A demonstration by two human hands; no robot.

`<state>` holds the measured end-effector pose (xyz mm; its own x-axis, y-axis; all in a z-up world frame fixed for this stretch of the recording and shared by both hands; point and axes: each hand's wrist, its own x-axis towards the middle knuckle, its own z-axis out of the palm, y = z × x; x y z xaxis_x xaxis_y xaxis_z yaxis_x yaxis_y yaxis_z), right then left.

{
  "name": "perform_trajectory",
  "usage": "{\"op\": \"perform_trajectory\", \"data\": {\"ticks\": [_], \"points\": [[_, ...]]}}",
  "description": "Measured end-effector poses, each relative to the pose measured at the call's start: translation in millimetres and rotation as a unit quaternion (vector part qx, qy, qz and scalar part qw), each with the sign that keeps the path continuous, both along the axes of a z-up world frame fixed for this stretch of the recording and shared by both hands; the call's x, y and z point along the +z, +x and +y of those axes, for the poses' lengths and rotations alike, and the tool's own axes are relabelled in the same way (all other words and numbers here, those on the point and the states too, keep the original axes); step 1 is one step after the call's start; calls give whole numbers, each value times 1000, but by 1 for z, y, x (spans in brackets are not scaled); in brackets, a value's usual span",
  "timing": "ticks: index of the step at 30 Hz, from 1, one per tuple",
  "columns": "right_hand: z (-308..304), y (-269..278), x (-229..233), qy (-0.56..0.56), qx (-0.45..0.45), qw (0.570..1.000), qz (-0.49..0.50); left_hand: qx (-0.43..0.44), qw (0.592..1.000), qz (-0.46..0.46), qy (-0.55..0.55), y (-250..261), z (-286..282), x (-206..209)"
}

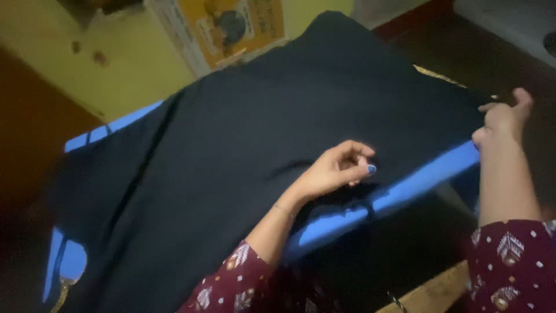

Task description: Ironing a black garment on a blue table.

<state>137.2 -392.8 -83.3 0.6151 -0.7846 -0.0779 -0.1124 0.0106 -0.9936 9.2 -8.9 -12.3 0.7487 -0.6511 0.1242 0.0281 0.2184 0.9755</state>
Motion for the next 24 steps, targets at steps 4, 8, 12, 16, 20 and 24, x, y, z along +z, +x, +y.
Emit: {"op": "perform_trajectory", "data": {"ticks": [4,8,12,16,20,24], "points": [[27,-40,58,-14,119,992,38,39,992,-82,84,-24,4,24],[34,-59,80,-98,170,976,98,177,827,-405,347,-72,12,57],[-36,1,7,-234,122,962,73,194,760,-417,460,-94,18,44],[-26,-48,52,-305,133,936,118,176,793,-376,446,-113,13,53],[-133,-36,-44,-368,234,899,-32,166,806,-376,425,-130,-1,60],[-247,34,-187,-444,299,845,-15,174,796,-411,409,-145,-1,69]]}}
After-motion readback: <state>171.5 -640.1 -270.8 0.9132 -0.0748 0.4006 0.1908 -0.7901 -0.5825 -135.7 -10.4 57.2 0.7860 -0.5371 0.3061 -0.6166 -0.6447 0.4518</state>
